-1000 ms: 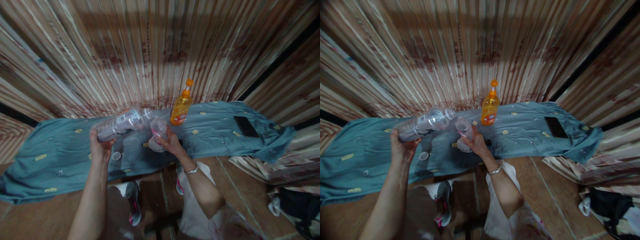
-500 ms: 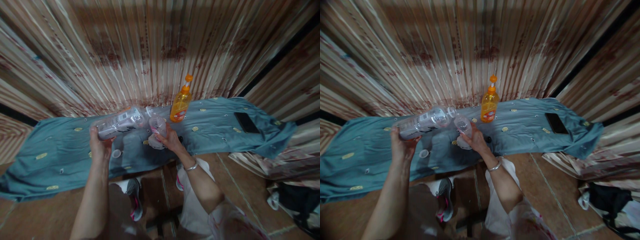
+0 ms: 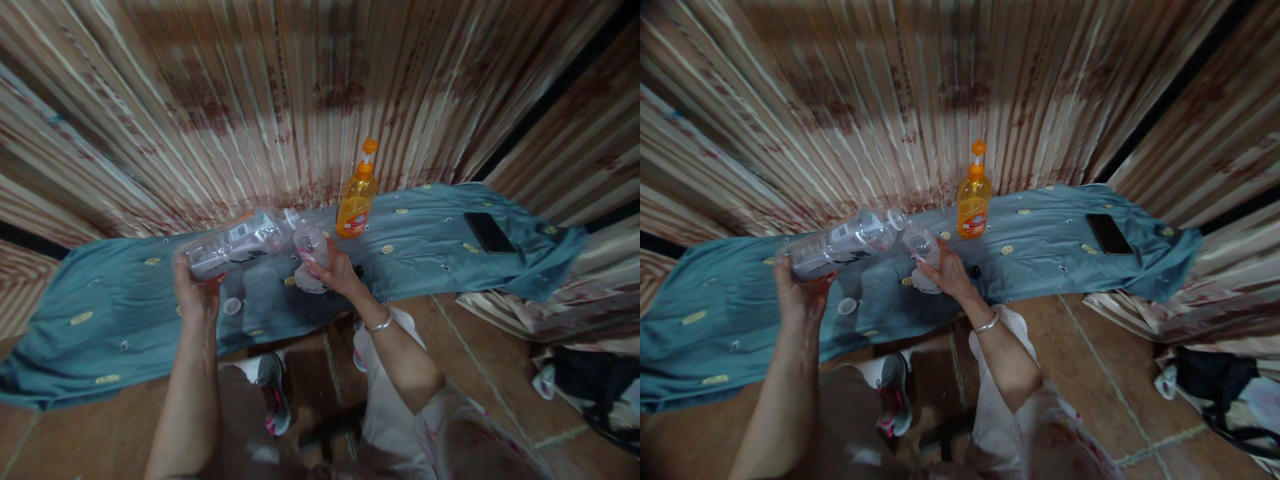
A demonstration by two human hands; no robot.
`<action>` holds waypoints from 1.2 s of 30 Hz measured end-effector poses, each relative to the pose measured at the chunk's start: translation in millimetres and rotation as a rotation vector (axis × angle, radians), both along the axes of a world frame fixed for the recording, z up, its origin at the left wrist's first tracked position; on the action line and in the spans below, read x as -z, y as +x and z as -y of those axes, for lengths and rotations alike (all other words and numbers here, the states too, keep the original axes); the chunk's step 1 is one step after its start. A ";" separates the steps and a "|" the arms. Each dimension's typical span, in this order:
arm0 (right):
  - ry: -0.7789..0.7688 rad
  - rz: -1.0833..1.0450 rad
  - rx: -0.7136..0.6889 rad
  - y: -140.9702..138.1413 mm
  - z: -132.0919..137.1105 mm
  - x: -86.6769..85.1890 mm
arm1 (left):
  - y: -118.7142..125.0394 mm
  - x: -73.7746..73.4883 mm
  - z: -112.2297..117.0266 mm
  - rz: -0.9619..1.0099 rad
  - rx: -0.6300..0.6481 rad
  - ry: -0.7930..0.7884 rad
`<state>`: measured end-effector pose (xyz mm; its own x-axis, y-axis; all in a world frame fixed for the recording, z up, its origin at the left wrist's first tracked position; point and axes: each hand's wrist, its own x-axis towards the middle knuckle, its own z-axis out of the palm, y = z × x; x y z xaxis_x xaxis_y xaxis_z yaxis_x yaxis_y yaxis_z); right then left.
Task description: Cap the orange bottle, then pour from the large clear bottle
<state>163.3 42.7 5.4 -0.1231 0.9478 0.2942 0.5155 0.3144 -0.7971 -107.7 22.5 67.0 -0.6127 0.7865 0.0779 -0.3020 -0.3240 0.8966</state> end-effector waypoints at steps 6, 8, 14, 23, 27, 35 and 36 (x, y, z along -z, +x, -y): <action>-0.026 -0.044 -0.037 3.1 -1.6 -3.9 | 2.8 -4.6 2.4 -0.035 0.045 0.022; -0.037 -0.058 -0.045 4.0 -1.6 -5.1 | 4.4 -6.8 3.3 -0.025 0.042 0.026; -0.051 -0.071 -0.038 4.8 -1.3 -5.7 | 4.2 -9.8 1.2 -0.029 0.045 0.065; -0.082 -0.055 -0.016 3.6 -0.7 -9.1 | 3.4 -14.1 1.3 -0.060 0.022 0.089; -0.072 -0.044 -0.022 3.9 -1.2 -9.5 | 2.8 -16.0 0.6 -0.071 -0.032 0.093; -0.051 -0.032 -0.035 3.6 -2.6 -5.8 | -2.4 -17.6 0.6 -0.081 -0.048 0.114; -0.046 -0.030 -0.036 3.7 -2.7 -5.2 | -2.7 -17.9 0.8 -0.090 -0.048 0.113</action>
<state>167.0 45.4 10.7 -0.1489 0.9556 0.2545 0.4806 0.2948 -0.8259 -110.4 21.7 84.9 -0.6355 0.7398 0.2209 -0.2037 -0.4366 0.8763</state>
